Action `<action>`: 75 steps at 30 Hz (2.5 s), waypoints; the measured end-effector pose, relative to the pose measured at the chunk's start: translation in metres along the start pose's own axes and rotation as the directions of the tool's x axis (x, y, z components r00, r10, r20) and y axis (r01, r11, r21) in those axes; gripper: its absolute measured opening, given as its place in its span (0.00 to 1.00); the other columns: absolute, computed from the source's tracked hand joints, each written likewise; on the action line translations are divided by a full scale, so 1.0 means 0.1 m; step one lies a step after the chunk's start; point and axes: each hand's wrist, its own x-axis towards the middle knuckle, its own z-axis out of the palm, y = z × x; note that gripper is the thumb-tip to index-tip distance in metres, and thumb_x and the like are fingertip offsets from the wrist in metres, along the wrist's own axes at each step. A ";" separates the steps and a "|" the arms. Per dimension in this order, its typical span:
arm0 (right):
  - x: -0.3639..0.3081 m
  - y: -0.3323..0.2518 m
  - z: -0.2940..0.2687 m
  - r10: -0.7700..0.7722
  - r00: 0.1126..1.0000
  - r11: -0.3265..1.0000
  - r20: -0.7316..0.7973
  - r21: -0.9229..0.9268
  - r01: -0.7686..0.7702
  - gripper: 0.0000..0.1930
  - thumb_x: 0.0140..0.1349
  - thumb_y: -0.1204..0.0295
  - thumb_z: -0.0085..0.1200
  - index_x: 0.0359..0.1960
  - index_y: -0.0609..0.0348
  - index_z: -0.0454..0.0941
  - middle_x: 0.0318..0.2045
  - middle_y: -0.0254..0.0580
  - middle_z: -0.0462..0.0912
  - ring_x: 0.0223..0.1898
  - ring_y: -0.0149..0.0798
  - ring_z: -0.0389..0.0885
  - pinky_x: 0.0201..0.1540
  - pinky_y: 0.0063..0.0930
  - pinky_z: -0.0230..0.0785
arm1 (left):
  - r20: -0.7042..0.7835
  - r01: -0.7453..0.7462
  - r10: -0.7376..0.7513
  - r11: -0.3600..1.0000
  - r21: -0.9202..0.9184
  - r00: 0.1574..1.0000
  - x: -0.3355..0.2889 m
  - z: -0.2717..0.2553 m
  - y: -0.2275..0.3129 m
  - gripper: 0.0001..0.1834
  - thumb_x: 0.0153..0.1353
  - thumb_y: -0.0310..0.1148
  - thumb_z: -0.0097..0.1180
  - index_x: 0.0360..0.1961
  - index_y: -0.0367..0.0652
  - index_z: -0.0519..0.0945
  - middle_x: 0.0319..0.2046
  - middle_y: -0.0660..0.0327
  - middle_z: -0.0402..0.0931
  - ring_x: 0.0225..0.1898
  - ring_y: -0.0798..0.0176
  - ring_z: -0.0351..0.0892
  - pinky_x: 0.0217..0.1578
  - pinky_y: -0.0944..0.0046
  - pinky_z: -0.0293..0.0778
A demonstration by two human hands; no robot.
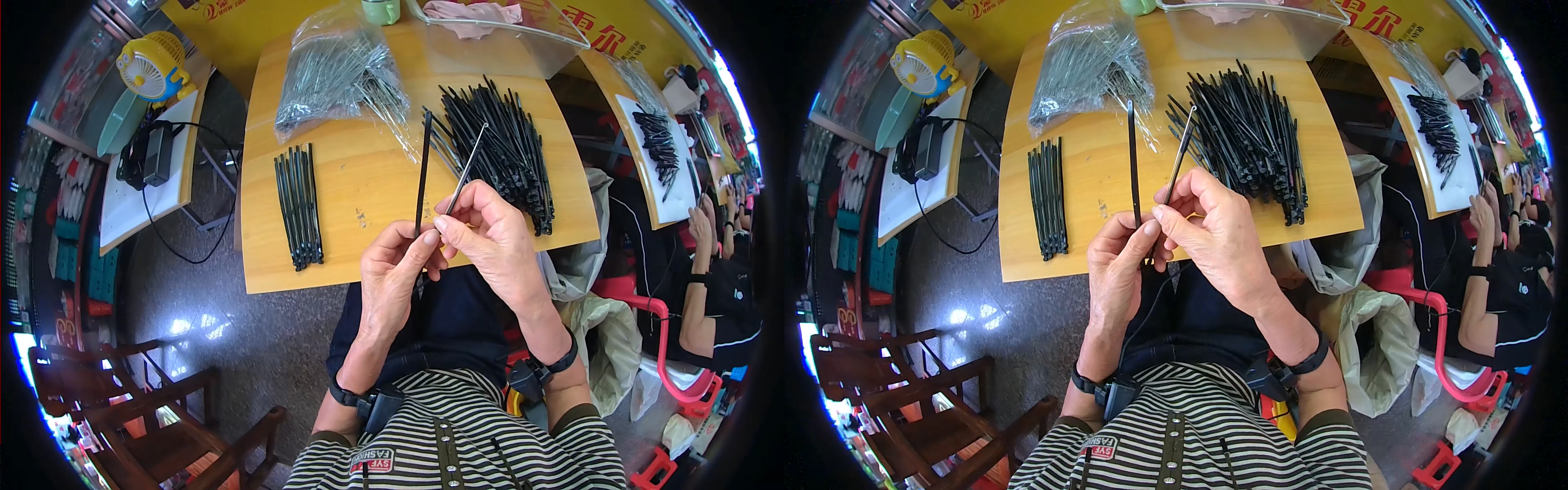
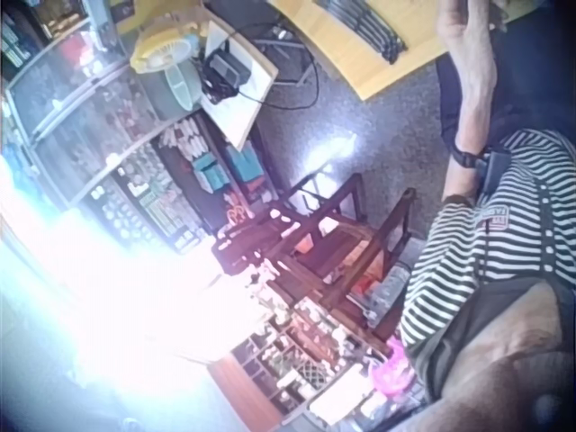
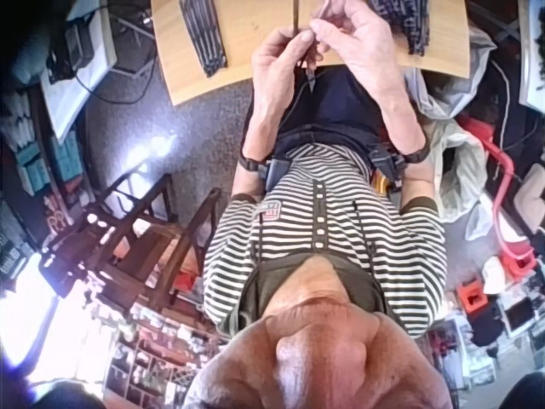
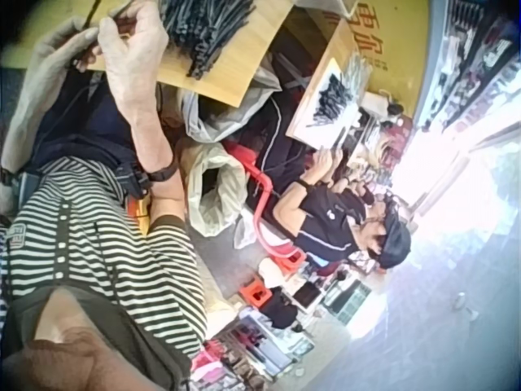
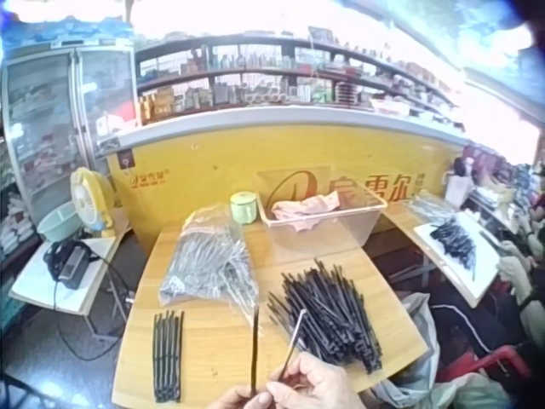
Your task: The person picks up a black plastic strip and a metal wire, threading the wire through the strip by hand. They place the assembled pieces into a stack, then gather the bundle and place it into a large white bag.
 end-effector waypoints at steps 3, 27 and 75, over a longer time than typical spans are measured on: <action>0.01 0.04 0.01 0.005 1.000 0.998 -0.014 0.057 -0.005 0.03 0.59 0.80 0.49 0.33 0.67 0.68 0.27 0.40 0.75 0.23 0.24 0.74 0.26 0.19 0.70 | -0.011 -0.011 0.011 1.000 0.009 1.000 0.00 -0.01 -0.03 0.05 0.61 0.28 0.52 0.35 0.37 0.75 0.24 0.62 0.75 0.24 0.72 0.73 0.23 0.75 0.67; 0.01 0.12 -0.28 -0.310 0.923 0.804 -0.227 -0.580 0.127 0.10 0.53 0.78 0.56 0.38 0.64 0.75 0.29 0.39 0.76 0.24 0.29 0.72 0.28 0.21 0.67 | -0.341 -0.027 0.506 0.587 0.809 0.792 0.10 -0.87 0.35 0.09 0.61 0.28 0.50 0.36 0.32 0.76 0.26 0.63 0.73 0.26 0.73 0.69 0.28 0.72 0.67; -0.42 -0.12 -0.41 -0.330 0.887 0.597 -0.322 -0.799 -0.069 0.04 0.61 0.76 0.46 0.37 0.59 0.69 0.24 0.50 0.76 0.25 0.52 0.77 0.28 0.39 0.67 | 0.110 -0.203 0.170 0.798 0.568 0.979 0.62 0.18 -0.58 0.26 0.62 0.29 0.50 0.59 0.30 0.61 0.61 0.50 0.57 0.57 0.58 0.64 0.56 0.65 0.62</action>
